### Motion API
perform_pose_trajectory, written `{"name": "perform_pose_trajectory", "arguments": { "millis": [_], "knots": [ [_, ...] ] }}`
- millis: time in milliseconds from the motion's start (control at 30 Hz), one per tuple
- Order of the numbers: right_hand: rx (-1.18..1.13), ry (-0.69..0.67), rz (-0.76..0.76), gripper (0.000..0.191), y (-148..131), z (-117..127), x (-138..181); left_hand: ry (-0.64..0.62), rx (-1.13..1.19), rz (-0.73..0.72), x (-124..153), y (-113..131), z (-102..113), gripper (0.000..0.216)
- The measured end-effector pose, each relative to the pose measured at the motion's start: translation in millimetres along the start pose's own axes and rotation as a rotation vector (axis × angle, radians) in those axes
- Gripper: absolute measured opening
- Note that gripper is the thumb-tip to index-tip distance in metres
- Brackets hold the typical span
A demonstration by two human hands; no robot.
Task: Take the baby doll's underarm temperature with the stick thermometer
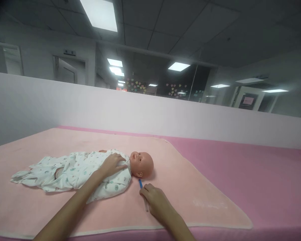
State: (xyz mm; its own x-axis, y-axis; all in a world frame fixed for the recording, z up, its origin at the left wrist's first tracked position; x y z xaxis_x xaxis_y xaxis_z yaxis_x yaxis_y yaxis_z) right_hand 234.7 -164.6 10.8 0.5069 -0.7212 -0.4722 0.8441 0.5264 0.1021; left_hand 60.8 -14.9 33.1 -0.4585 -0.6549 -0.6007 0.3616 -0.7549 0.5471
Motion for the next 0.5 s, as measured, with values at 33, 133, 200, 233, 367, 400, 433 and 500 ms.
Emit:
{"name": "perform_pose_trajectory", "arguments": {
  "millis": [33, 133, 200, 233, 367, 400, 433, 500],
  "knots": [
    [-0.025, 0.003, -0.012, 0.042, 1, 1, -2, 0.013, -0.006, -0.025, 2, -2, -3, 0.025],
    [-0.119, 0.005, -0.116, 0.052, 4, 7, -17, 0.018, 0.045, -0.084, 6, -6, -7, 0.018],
    [-0.202, 0.022, -0.189, 0.047, 3, 12, -38, 0.02, 0.077, -0.102, 8, -7, -6, 0.016],
    [-0.247, 0.051, -0.2, 0.043, 1, 14, -52, 0.021, 0.084, -0.101, 8, -7, -5, 0.015],
    [-0.333, 0.326, -0.221, 0.04, -4, 7, -106, 0.03, 0.109, -0.068, 9, -5, -2, 0.017],
    [-0.329, 0.404, -0.226, 0.039, -5, 1, -116, 0.031, 0.126, -0.058, 9, -6, -1, 0.017],
    [-0.321, 0.472, -0.228, 0.038, -5, -7, -123, 0.033, 0.142, -0.045, 9, -6, -1, 0.018],
    [-0.291, 0.559, -0.206, 0.036, -6, -25, -132, 0.036, 0.153, -0.021, 9, -9, 0, 0.02]
  ]
}}
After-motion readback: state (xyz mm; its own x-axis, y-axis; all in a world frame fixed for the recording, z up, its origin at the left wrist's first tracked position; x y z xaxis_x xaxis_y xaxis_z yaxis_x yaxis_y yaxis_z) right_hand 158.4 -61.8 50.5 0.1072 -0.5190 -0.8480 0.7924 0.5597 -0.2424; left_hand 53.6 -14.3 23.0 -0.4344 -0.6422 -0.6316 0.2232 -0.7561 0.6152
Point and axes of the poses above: each hand's wrist, its own x-axis away from the middle knuckle, its own z-axis out of the back of the hand, y = z × x, the point moved 4 cm from there along -x, towards the middle knuckle, and after that the axes turned 1 degree about y, right-handed, at the moved point
